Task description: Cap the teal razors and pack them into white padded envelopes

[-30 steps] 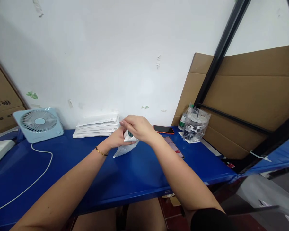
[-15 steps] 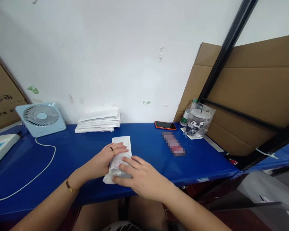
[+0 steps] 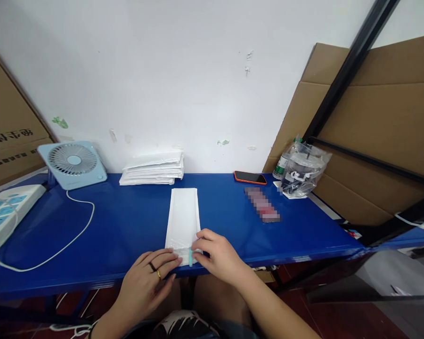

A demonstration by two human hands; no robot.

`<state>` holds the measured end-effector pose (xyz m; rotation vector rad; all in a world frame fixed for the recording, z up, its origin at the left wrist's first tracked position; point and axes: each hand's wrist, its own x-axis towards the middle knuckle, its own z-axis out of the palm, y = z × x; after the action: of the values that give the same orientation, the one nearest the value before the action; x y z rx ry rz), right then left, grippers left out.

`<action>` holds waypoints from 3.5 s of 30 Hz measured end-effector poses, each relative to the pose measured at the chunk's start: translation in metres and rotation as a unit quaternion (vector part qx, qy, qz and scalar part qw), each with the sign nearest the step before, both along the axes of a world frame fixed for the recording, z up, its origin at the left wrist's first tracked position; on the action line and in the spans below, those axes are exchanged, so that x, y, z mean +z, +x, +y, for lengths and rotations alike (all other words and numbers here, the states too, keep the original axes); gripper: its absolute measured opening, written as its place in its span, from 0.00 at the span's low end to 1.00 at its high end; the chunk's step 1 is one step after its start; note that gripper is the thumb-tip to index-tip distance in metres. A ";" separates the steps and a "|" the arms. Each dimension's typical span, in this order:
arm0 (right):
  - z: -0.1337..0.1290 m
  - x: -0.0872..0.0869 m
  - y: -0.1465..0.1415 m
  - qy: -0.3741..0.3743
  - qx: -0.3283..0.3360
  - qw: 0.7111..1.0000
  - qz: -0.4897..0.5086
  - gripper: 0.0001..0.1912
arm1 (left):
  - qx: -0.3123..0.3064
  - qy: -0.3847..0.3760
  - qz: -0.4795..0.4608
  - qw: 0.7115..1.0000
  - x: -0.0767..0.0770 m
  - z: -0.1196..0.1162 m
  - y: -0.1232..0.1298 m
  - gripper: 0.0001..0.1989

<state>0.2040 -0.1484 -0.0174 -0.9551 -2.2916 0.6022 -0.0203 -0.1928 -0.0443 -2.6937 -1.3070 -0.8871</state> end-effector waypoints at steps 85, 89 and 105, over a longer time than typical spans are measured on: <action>0.218 0.028 0.084 -0.145 -0.411 0.856 0.279 0.10 | 0.108 -0.099 -0.196 0.970 0.052 0.121 -0.038 0.25; 0.255 0.007 0.067 -0.144 -0.445 0.857 0.218 0.06 | 0.100 -0.129 -0.186 0.969 0.048 0.115 -0.039 0.26; 0.301 0.075 -0.121 -0.121 -0.262 0.938 0.191 0.15 | 0.025 -0.370 -0.359 0.856 0.042 0.113 -0.031 0.26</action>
<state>0.0830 0.1524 0.0581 -1.3657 -1.5552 0.7604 -0.0511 -0.0794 -0.0023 -2.8875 -2.2382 -1.8265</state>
